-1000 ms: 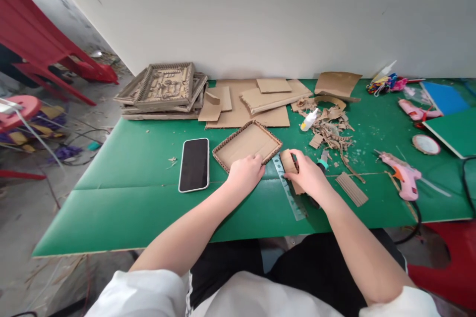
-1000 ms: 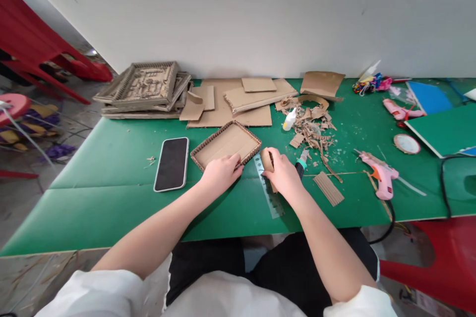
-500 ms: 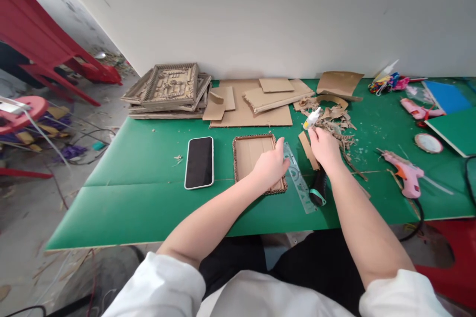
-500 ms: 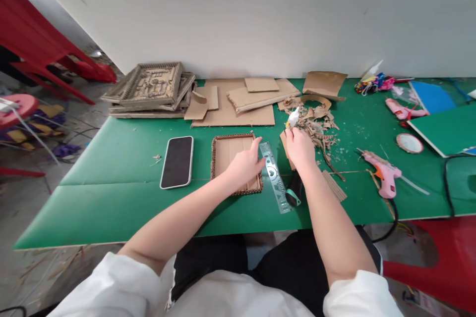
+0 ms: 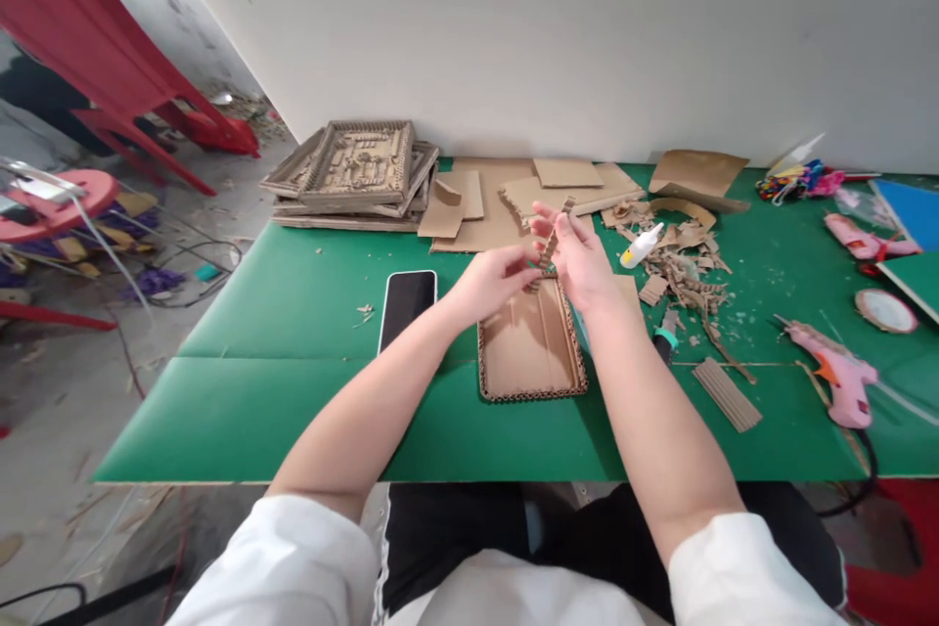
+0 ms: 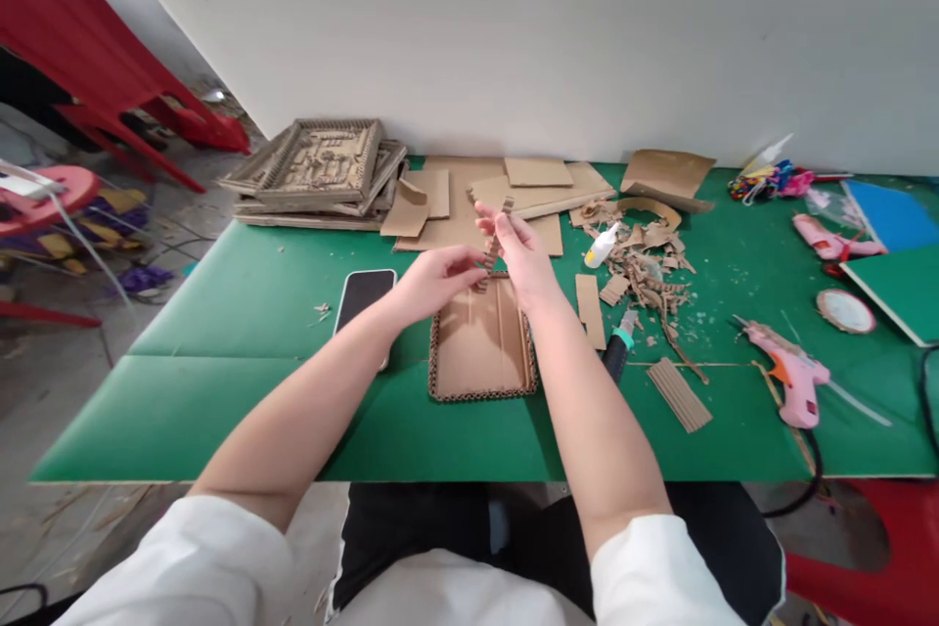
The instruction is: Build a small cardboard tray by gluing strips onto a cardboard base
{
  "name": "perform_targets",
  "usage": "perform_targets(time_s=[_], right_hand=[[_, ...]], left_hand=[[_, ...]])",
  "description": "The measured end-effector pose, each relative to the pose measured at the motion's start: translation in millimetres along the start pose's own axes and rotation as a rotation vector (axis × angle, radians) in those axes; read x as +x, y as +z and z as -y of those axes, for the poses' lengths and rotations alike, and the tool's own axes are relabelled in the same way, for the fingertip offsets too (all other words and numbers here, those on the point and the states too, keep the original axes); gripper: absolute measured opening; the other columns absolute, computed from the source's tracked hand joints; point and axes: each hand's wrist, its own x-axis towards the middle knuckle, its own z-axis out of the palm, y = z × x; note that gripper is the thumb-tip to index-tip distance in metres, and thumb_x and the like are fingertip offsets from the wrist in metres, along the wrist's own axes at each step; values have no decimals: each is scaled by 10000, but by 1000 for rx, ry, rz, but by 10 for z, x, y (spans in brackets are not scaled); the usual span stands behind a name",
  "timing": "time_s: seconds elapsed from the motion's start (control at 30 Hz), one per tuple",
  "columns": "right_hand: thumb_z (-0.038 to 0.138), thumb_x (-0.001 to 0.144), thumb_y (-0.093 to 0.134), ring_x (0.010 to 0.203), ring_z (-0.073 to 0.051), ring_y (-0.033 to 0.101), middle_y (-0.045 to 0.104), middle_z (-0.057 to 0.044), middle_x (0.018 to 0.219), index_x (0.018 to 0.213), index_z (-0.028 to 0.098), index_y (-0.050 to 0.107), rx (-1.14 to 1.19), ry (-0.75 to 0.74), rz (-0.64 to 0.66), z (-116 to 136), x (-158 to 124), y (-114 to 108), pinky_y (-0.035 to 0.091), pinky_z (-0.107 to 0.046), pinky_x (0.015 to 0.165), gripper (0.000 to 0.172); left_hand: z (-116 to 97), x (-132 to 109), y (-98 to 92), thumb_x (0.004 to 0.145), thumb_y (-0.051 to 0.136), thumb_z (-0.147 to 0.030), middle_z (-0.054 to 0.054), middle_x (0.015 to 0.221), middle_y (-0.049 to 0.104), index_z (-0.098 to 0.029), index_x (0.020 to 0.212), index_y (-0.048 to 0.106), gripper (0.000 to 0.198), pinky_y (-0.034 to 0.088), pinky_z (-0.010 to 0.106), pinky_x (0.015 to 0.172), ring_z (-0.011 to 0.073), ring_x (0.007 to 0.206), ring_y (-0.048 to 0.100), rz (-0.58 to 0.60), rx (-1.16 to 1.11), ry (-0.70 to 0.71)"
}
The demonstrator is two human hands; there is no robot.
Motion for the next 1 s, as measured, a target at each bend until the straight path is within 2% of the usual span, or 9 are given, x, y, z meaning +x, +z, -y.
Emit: perform_targets(time_s=[0.13,0.27,0.4,0.53,0.8,1.0], right_hand=[[383,704,704,863,-146,627,684,2,925,959,253,666,-165,-99,-139,-89,26,-27,499,-316,806,289],[295,721,683,754,-163,626,694,-3,797,841,212,673,-592,-80,-132,-115,-58,-196,497,-330,751,146],[262,783,635,801,-193,633,713,-27,839,796,211,696,-989,-68,-23,-149,-142,-331,479,-336,762,81],[192,793,623,895,-228,601,699,-57,888,816,214,717,-1218,-97,78,-205,-170,-368,446,-352,803,99],[213,825,606,898,-244,542,652,-74,852,823,228,731,-1392,-144,85,-299,-154,-361,420,-367,779,126],[210,812,633,906,-259,523,674,-85,870,833,211,725,-1442,-109,127,-281,-161,-310,394,-363,749,94]], left_hand=[[62,7,-322,844,547,-249,25,868,710,-199,983,681,199,457,286,740,171,799,630,12,486,24],[118,13,-403,853,520,-244,48,933,714,-190,996,685,225,445,290,755,202,871,626,57,738,23],[188,40,-321,877,498,-260,51,934,708,-189,983,690,231,440,297,792,205,903,611,85,839,25],[265,62,-249,879,517,-271,53,902,701,-188,955,693,209,433,309,821,209,913,590,104,891,59],[365,84,-197,868,562,-289,67,875,676,-177,905,685,171,417,315,821,219,902,563,135,952,68],[359,92,-196,868,565,-275,73,934,648,-175,900,670,149,420,307,826,218,945,571,130,974,32]])
